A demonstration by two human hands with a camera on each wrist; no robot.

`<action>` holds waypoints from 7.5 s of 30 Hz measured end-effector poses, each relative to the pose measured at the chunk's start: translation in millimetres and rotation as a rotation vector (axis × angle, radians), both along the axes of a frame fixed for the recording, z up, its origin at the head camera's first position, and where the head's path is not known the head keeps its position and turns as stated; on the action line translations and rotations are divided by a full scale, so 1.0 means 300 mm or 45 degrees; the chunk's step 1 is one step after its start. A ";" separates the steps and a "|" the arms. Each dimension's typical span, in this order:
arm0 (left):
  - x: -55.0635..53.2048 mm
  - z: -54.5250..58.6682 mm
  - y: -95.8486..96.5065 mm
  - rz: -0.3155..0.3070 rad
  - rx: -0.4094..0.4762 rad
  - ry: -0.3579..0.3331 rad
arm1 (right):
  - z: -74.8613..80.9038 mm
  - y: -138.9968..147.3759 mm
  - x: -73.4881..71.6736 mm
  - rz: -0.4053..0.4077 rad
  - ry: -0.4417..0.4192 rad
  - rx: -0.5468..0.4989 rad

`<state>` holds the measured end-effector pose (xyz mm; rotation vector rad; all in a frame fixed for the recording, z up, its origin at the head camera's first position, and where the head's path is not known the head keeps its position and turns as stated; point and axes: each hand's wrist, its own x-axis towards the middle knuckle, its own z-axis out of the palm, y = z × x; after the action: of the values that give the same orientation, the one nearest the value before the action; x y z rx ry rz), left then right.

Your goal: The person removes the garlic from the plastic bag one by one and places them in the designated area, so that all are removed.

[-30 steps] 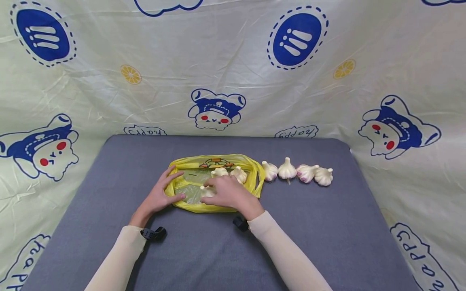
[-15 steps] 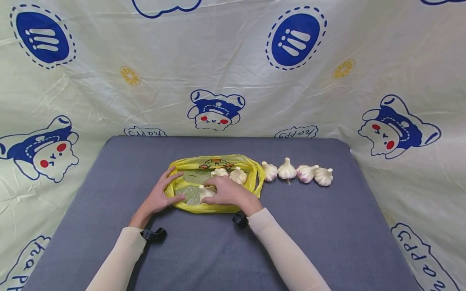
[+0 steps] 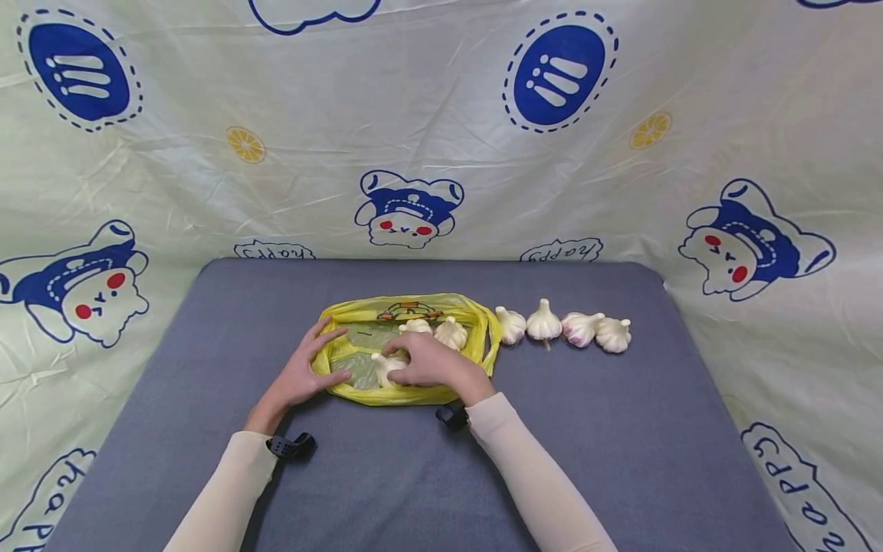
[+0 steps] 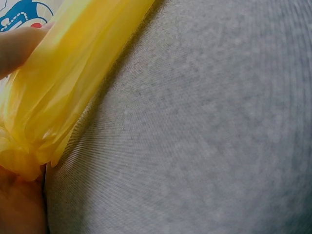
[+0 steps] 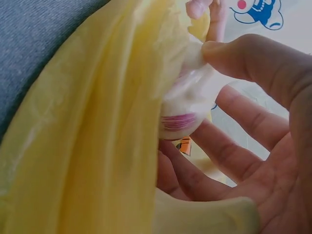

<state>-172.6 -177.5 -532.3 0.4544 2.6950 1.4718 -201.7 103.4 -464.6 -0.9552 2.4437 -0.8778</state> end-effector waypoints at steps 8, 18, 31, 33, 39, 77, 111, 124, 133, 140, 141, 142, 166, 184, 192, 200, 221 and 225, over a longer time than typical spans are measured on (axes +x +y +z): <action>0.004 0.011 0.003 0.000 0.013 -0.018 | 0.005 0.011 0.007 -0.064 -0.047 -0.061; 0.003 0.008 0.003 0.003 0.004 -0.019 | 0.026 0.043 0.038 -0.169 -0.118 -0.208; 0.007 0.000 -0.001 0.011 0.003 -0.035 | 0.057 0.117 0.078 -0.341 -0.007 -0.406; 0.006 0.002 -0.001 0.010 0.009 -0.042 | 0.067 0.142 0.090 -0.383 0.004 -0.431; 0.004 0.002 -0.001 0.007 0.017 -0.059 | 0.073 0.245 0.121 -0.533 0.060 -0.473; 0.003 0.003 -0.001 0.008 -0.003 -0.052 | -0.078 0.581 0.197 -0.966 0.231 -0.396; 0.004 -0.009 -0.003 0.012 0.015 -0.037 | -0.170 0.565 0.163 -0.968 0.130 -0.376; 0.006 0.001 0.000 0.009 0.026 -0.038 | -0.175 0.561 0.151 -0.958 0.155 -0.361; 0.007 -0.001 0.000 0.009 0.030 -0.041 | -0.172 0.560 0.151 -0.980 0.165 -0.329; 0.004 -0.003 -0.001 0.007 0.026 -0.040 | -0.159 0.561 0.152 -0.957 0.157 -0.362; 0.003 -0.002 -0.001 0.007 0.025 -0.041 | -0.156 0.561 0.152 -0.956 0.153 -0.362; 0.003 -0.003 -0.001 0.008 0.023 -0.040 | -0.153 0.561 0.151 -0.956 0.149 -0.359; 0.003 -0.003 -0.001 -0.001 0.018 -0.042 | 0.042 0.441 0.089 -0.792 0.231 -0.255; -0.002 0.002 0.002 0.005 0.015 -0.025 | 0.153 0.295 0.028 -0.552 0.219 -0.038; 0.010 -0.005 -0.009 0.001 0.017 -0.029 | 0.149 0.231 -0.009 -0.371 0.144 0.025; 0.005 -0.006 -0.010 0.010 0.006 -0.026 | 0.123 0.185 -0.076 -0.247 0.106 0.009; 0.003 -0.004 -0.004 0.008 0.020 -0.049 | 0.117 0.107 -0.185 -0.030 0.002 0.122; -0.001 -0.005 -0.005 0.001 0.020 -0.038 | 0.099 0.101 -0.204 -0.035 -0.048 0.139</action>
<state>-172.8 -179.0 -533.9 0.4284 2.6631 1.4888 -262.8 133.8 -435.0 -0.8602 2.4506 -0.7557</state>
